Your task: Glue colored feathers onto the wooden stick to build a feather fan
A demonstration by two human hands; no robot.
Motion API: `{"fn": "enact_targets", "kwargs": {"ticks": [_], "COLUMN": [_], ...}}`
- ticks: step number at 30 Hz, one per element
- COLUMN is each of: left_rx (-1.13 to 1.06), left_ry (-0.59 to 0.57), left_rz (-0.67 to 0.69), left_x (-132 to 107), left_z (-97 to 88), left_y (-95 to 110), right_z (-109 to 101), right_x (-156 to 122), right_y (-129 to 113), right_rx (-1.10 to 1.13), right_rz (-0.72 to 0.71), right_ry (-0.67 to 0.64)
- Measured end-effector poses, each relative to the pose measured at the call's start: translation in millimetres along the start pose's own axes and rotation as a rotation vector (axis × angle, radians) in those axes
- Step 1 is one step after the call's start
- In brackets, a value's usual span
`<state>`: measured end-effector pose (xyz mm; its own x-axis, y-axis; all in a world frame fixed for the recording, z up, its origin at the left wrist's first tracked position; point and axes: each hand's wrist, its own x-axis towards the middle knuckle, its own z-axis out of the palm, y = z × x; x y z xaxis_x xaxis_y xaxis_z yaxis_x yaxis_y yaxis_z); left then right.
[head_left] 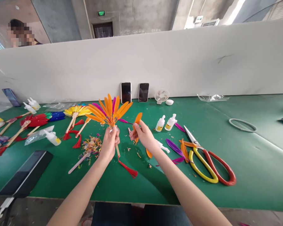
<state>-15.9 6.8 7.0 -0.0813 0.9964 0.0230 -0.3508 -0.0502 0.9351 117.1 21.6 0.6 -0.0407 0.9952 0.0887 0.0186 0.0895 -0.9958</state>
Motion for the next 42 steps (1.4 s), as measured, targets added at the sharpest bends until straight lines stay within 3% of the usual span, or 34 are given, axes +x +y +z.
{"fn": "enact_targets", "kwargs": {"ticks": [5,9,16,19,22,24,25,28,31,34,37,39,42], "left_rx": [-0.078,-0.115,-0.080,-0.061,-0.038,-0.019,-0.009,0.023,0.062,0.102,0.124,0.128,0.123], "left_ry": [-0.086,-0.100,0.046,0.101,0.140,0.138,0.132,0.111,0.097,0.106,0.098,0.091,0.091], "left_rz": [-0.141,-0.159,-0.087,-0.024,0.001,-0.008,-0.013,-0.009,0.002,-0.005,-0.014,-0.014,-0.022], "left_x": [1,2,7,7,5,4,3,2,1,1,0,0,-2], "left_z": [2.0,0.2,-5.6,-5.2,-3.3,-2.1,-1.7,-0.9,-0.9,-1.0,-1.0,-0.9,-0.3], "left_y": [3,2,0,1,2,2,2,1,-1,-2,-5,-7,-9], "right_z": [8,16,22,4,-31,-54,-63,-78,-82,-82,-76,-69,-57], "right_x": [-7,-10,-14,-14,-16,-18,-19,-19,-16,-13,-14,-16,-15], "right_y": [7,15,10,-4,-16,-16,-14,-4,4,2,-7,-12,-18], "right_rx": [-0.499,-0.772,-0.875,-0.919,-1.229,-1.393,-1.412,-1.347,-1.150,-0.666,-0.127,0.089,0.233], "right_rz": [-0.308,-0.462,-0.626,-0.502,-0.132,0.065,0.150,0.231,0.175,0.056,-0.002,0.007,-0.015], "right_ry": [0.090,0.021,-0.156,-0.129,-0.005,-0.043,-0.123,-0.222,-0.100,0.055,0.085,0.053,0.056]}}
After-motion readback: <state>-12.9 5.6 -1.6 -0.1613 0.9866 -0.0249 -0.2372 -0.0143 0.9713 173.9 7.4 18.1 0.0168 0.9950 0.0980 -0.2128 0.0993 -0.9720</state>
